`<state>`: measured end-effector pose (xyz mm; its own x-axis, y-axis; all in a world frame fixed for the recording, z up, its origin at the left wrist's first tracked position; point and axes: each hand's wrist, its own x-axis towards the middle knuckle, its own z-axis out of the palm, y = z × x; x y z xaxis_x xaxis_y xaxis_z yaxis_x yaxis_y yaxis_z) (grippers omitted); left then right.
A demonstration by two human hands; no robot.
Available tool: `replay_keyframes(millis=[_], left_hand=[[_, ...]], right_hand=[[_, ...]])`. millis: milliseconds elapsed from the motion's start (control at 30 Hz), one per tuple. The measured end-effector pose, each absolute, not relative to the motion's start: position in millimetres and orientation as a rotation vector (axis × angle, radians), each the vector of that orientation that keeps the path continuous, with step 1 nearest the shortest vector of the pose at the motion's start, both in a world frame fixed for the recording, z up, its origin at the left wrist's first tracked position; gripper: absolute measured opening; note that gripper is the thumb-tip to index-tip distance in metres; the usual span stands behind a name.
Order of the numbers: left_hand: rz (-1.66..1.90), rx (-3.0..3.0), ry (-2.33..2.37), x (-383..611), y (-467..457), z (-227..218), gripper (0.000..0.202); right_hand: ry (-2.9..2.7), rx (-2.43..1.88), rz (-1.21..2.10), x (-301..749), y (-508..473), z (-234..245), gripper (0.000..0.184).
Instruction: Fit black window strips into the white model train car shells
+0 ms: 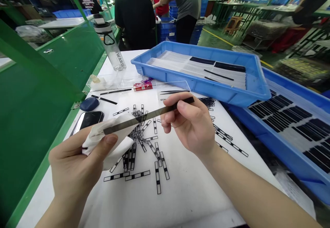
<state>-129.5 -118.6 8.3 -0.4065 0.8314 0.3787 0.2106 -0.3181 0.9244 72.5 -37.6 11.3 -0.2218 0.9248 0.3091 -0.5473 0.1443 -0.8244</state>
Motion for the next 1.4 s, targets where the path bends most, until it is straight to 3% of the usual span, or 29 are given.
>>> replay_keyframes(millis=[433,667,800,900,1000,1100,1233,1400], left_hand=[[1.945,1.645,1.445,-141,-118,3,0.045],[1.97,1.742,1.491,-141,-118,2,0.043],[2.02,1.774,1.491,-143,-116,3,0.03],[2.0,1.734,1.588,-144,-116,3,0.021],[1.988,1.69,1.668,-144,-117,3,0.021],[2.018,1.626,1.769,-144,-118,3,0.02],[2.043,1.522,1.931,-146,-115,1,0.017],[1.96,1.349,2.09,-155,-117,-2,0.02]], right_hand=[[-1.133,-0.387,1.468,73,-38,9,0.015],[-1.159,-0.349,1.485,74,-39,7,0.012],[-1.184,-0.379,1.492,75,-40,9,0.011],[-1.203,-0.341,1.506,74,-39,11,0.025],[-1.202,-0.287,1.535,73,-38,12,0.048],[-1.18,-0.253,1.578,73,-38,11,0.06],[-1.18,-0.201,1.638,73,-36,8,0.065],[-1.178,-0.142,1.666,72,-35,5,0.058]])
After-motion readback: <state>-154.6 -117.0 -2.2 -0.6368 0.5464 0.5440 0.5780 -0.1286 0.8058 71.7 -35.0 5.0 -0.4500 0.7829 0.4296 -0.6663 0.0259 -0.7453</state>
